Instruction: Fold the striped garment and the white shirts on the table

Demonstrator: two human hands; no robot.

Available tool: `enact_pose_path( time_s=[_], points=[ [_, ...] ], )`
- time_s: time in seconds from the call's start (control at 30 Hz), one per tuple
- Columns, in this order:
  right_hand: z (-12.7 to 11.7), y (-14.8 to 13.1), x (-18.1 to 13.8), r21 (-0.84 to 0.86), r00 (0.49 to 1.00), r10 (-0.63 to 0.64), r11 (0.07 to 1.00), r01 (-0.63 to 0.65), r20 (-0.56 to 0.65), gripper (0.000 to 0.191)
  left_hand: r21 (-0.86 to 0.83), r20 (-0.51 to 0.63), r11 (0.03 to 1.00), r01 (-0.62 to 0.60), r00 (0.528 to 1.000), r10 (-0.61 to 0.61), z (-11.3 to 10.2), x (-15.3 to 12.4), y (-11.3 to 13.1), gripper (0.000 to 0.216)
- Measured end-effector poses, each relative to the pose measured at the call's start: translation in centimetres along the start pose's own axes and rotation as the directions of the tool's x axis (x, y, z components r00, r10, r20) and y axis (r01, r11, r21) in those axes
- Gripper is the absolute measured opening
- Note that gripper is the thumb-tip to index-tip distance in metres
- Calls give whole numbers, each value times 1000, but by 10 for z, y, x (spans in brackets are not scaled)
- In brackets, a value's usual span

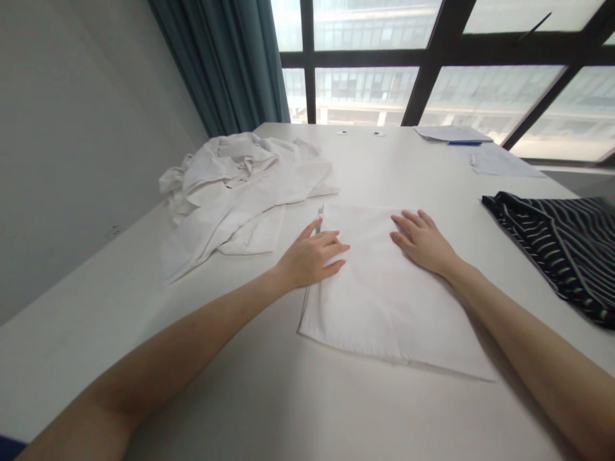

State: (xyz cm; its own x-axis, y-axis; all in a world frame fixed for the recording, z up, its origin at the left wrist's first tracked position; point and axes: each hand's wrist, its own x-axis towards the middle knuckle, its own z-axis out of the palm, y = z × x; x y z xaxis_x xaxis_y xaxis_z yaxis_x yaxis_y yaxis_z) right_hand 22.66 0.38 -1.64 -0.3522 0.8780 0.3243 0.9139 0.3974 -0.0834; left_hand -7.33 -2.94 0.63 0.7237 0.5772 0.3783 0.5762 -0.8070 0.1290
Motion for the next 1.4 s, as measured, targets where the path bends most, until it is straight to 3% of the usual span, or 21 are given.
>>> enact_pose_path(
  time_s=[0.2, 0.4, 0.5, 0.63, 0.7, 0.8, 0.9, 0.97, 1.07, 1.13, 1.27, 1.33, 1.4],
  points=[
    [-8, -14, -5, -73, 998, 62, 995, -61, 13, 54, 17, 146, 990, 138, 979, -139, 4, -2, -7, 44],
    [-13, -17, -4, -50, 996, -29, 998, 33, 80, 50, 68, 209, 976, 206, 954, -216, 5, -3, -11, 45],
    [-9, -8, -2, 8, 994, 63, 998, -64, 93, 52, 70, 211, 971, 227, 948, -237, 5, -3, -12, 44],
    [0, 6, 1, 146, 960, 278, 952, -270, -41, 59, 58, 182, 971, 233, 954, -240, 8, -4, -14, 44],
    [1, 12, 2, 271, 906, 411, 887, -373, -99, 64, 64, 150, 966, 250, 955, -257, 9, -5, -14, 44],
    [-2, 19, 6, 512, 809, 582, 720, -468, -79, 65, 90, 146, 959, 270, 949, -281, 9, -5, -14, 45],
    [-11, 22, 9, 734, 704, 704, 428, -527, 95, 49, 105, 172, 954, 280, 940, -295, 8, -4, -13, 46],
    [-20, 21, 10, 787, 680, 687, 260, -559, 256, 32, 100, 182, 952, 291, 935, -305, 7, -3, -12, 46],
    [-35, 11, 10, 781, 704, 540, 127, -611, 462, 16, 70, 190, 948, 311, 928, -319, 7, -2, -13, 46],
    [-44, 3, 9, 787, 719, 447, 52, -615, 533, 17, 16, 172, 944, 330, 929, -328, 9, -3, -16, 47],
    [-57, -11, 8, 875, 805, 399, 13, -484, 439, 30, -256, 8, 877, 408, 908, -420, 16, -5, -29, 64],
    [-61, -14, 7, 918, 852, 381, 17, -395, 360, 33, -480, -86, 772, 415, 854, -513, 19, -4, -36, 77],
    [-66, -14, 6, 944, 882, 358, 10, -331, 306, 35, -711, -120, 618, 336, 808, -577, 19, -2, -41, 84]
  ],
)
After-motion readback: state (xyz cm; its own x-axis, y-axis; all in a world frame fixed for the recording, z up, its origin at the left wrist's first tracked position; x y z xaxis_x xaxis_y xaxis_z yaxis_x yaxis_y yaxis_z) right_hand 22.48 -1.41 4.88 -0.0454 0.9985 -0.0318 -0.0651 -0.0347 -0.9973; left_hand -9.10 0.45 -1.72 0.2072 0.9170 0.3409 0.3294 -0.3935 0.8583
